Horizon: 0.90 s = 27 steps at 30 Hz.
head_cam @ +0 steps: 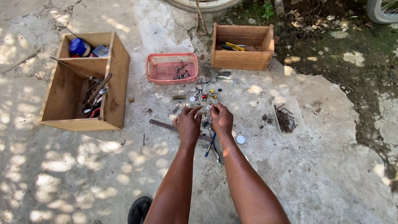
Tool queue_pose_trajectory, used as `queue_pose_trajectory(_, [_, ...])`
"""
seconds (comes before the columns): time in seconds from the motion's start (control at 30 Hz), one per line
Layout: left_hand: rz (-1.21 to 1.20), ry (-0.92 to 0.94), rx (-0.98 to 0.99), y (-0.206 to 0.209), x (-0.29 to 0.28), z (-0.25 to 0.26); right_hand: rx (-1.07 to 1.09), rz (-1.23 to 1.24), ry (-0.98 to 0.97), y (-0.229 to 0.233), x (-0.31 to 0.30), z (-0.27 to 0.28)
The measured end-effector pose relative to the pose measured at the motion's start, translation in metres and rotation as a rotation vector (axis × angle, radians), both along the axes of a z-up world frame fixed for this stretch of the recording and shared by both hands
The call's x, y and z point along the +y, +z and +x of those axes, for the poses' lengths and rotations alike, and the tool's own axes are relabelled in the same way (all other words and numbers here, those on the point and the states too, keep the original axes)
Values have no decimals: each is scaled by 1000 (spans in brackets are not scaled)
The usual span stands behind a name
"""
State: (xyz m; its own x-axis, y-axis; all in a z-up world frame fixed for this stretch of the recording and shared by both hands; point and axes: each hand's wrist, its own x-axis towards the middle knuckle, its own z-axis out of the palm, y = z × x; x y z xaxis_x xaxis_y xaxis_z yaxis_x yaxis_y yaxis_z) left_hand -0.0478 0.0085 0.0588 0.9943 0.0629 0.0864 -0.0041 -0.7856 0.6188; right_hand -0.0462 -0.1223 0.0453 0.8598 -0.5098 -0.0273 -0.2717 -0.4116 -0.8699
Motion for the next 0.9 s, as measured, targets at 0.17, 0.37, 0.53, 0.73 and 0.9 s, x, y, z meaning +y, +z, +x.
queue_pose_trajectory(0.17, [28, 2, -33, -16, 35, 2, 1, 0, 84, 4, 19, 0])
queue_pose_trajectory(0.37, [92, -25, 38, -16, 49, 6, -82, -34, 123, -26, 20, 6])
queue_pose_trajectory(0.53, [105, -81, -9, -30, 46, 13, -98, 61, 142, -43, 11, 14])
queue_pose_trajectory(0.73, [153, -183, 30, -29, 27, 22, 78, -15, 152, -30, -12, 19])
queue_pose_trajectory(0.9, [191, -257, 83, -38, 7, 20, 94, -82, 199, -49, -29, 8])
